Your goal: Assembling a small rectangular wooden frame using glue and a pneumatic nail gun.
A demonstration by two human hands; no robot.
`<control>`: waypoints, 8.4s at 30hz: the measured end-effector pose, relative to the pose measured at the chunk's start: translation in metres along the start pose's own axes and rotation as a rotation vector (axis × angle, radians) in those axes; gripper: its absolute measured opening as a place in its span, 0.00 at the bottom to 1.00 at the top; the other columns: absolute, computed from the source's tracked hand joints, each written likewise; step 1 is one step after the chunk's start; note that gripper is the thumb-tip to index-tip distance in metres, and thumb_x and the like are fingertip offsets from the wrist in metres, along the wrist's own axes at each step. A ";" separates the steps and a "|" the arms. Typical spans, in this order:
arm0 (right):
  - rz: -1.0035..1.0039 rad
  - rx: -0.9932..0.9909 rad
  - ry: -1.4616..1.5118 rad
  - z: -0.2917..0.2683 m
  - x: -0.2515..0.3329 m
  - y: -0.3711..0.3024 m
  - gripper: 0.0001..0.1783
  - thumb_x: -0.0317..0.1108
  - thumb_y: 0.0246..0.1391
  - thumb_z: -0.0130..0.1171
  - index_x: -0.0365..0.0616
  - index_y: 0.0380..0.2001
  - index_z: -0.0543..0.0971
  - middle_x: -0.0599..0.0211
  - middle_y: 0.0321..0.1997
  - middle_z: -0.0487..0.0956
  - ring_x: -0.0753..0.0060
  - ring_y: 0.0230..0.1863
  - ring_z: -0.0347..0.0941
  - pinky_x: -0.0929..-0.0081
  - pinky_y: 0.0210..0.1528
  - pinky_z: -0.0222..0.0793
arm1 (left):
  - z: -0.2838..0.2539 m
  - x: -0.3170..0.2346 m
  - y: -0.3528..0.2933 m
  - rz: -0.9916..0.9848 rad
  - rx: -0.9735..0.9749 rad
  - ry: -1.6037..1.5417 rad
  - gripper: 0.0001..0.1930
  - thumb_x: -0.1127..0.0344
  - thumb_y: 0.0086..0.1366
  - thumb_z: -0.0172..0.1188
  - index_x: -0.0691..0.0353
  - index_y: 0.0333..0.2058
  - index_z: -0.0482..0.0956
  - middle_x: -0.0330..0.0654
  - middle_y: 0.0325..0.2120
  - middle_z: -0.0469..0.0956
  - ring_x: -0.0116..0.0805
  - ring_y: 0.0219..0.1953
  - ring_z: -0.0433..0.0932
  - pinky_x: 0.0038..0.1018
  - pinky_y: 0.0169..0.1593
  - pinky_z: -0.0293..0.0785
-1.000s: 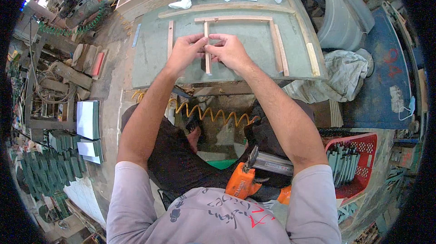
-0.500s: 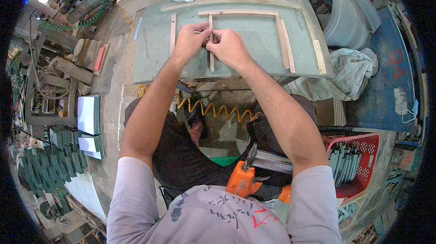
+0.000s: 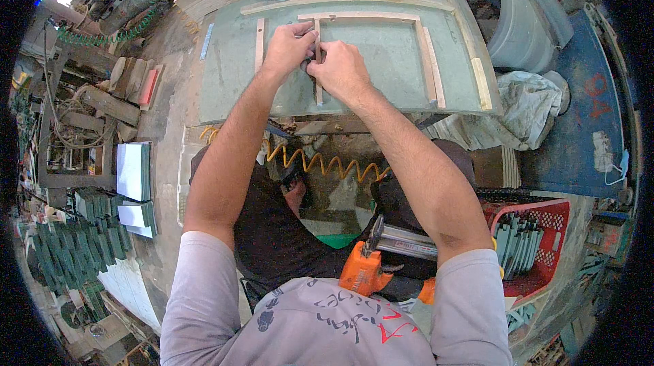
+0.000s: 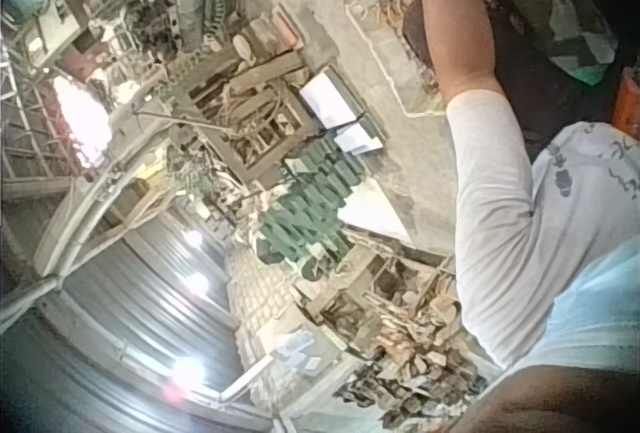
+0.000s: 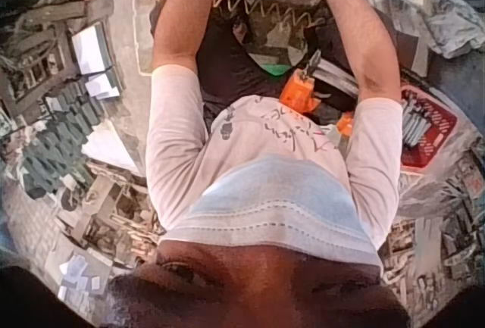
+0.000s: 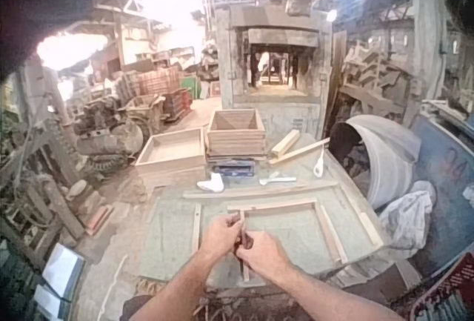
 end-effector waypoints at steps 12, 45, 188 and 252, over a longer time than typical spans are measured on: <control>-0.037 -0.011 -0.187 0.002 0.002 0.004 0.15 0.33 0.42 0.60 0.38 0.35 0.80 0.57 0.22 0.80 0.62 0.26 0.78 0.65 0.34 0.73 | -0.001 0.009 0.013 0.023 0.068 0.021 0.18 0.69 0.62 0.56 0.67 0.50 0.77 0.41 0.30 0.80 0.23 0.24 0.73 0.22 0.28 0.73; 0.007 -0.024 -0.042 -0.005 -0.014 0.017 0.14 0.37 0.45 0.61 0.40 0.34 0.82 0.50 0.31 0.80 0.50 0.37 0.78 0.60 0.41 0.73 | 0.000 0.006 0.011 0.009 0.025 -0.041 0.16 0.68 0.62 0.57 0.65 0.48 0.78 0.41 0.32 0.80 0.25 0.28 0.75 0.23 0.29 0.75; 0.016 0.148 0.590 -0.144 -0.097 -0.125 0.11 0.31 0.56 0.61 0.36 0.40 0.77 0.68 0.34 0.80 0.76 0.38 0.77 0.80 0.44 0.73 | 0.015 -0.001 -0.165 -0.022 0.018 -0.582 0.12 0.69 0.62 0.61 0.68 0.43 0.78 0.38 0.32 0.80 0.24 0.33 0.76 0.22 0.40 0.73; -0.178 -0.410 -0.141 -0.124 -0.086 -0.122 0.11 0.34 0.47 0.62 0.39 0.32 0.78 0.62 0.26 0.78 0.67 0.29 0.75 0.71 0.33 0.69 | 0.032 0.031 -0.148 0.154 -0.451 -0.061 0.09 0.68 0.57 0.65 0.67 0.35 0.82 0.43 0.29 0.80 0.28 0.31 0.77 0.24 0.38 0.73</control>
Point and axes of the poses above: each hand's wrist, its own y-axis towards the middle knuckle, its own z-axis out of the palm, x = y × z, the point moved 1 cm from there along y, towards the middle knuckle
